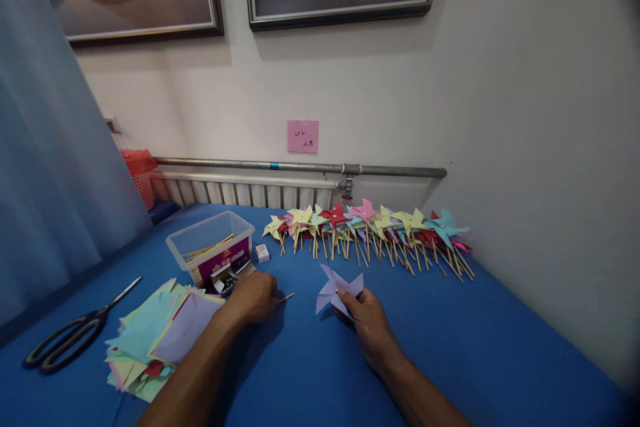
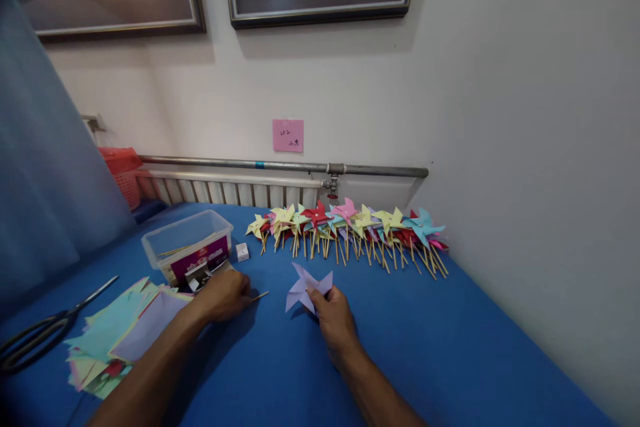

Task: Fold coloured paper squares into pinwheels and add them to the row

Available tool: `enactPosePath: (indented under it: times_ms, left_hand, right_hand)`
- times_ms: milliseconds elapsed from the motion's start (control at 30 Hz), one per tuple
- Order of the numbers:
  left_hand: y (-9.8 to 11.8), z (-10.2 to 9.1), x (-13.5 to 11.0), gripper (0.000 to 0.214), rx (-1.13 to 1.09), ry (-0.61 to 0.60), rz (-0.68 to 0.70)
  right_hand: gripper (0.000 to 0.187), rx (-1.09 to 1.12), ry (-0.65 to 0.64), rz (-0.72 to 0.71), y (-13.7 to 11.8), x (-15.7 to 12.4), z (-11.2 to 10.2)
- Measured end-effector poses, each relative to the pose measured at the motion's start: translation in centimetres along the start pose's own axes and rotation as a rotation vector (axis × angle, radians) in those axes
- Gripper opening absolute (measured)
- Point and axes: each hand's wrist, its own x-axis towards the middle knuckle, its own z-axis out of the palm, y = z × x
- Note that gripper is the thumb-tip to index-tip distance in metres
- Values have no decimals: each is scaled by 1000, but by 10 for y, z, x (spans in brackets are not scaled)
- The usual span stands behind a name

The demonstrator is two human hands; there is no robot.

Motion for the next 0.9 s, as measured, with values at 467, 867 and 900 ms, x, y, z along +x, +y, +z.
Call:
enactPosePath:
  times_ms: [467,867,900]
  left_hand:
    - [21,21,0,29,-9,32,35]
    - [28,40,6,24,-74,64,99]
    - [29,41,7,24,-80,79,91]
  right_hand:
    - [34,30,-29,28,-4,-8,6]
    - [38,46,-44,19,-4,-7,5]
    - [38,45,-45,16,-3,-7,5]
